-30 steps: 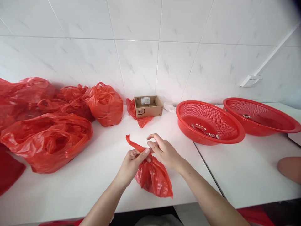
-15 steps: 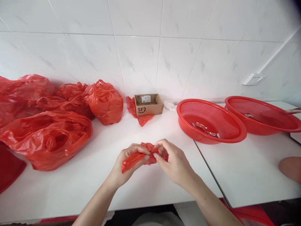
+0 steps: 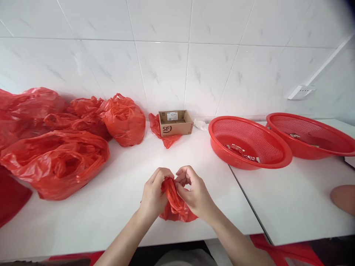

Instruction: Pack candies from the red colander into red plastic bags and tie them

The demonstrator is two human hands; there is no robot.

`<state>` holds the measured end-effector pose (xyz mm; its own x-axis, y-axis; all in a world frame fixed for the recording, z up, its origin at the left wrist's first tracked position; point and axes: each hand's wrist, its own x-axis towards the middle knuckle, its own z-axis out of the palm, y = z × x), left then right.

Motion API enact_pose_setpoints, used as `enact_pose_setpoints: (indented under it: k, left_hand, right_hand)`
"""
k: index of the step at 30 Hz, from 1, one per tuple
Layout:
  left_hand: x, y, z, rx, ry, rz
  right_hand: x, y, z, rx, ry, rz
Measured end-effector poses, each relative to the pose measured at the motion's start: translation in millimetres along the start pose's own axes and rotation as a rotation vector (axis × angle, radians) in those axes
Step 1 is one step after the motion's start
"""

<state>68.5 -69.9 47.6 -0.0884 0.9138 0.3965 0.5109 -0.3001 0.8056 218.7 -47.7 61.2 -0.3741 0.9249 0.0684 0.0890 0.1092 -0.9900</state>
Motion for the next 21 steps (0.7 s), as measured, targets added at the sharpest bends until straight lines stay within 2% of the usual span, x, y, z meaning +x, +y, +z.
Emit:
enact_pose_setpoints:
  k: [4, 6, 10, 15, 18, 21]
  left_hand:
    - [-1, 5, -3, -0.003, 0.01, 0.016]
    - [-1, 7, -6, -0.022, -0.004, -0.013]
    - [4, 13, -18, -0.109, -0.119, -0.141]
    - [13, 17, -29, -0.339, -0.364, -0.306]
    - [12, 12, -25, -0.45, -0.337, -0.354]
    - [5, 5, -19, -0.427, -0.335, -0.311]
  right_hand:
    - [3, 0, -7, 0.19, -0.101, 0.048]
    - [3, -1, -9, 0.183, -0.128, 0.041]
    - [3, 1, -14, -0.002, -0.052, -0.051]
    - [10, 5, -25, -0.04, 0.016, -0.078]
    - [11, 7, -26, -0.085, 0.054, -0.116]
    - [10, 11, -25, -0.065, 0.095, -0.11]
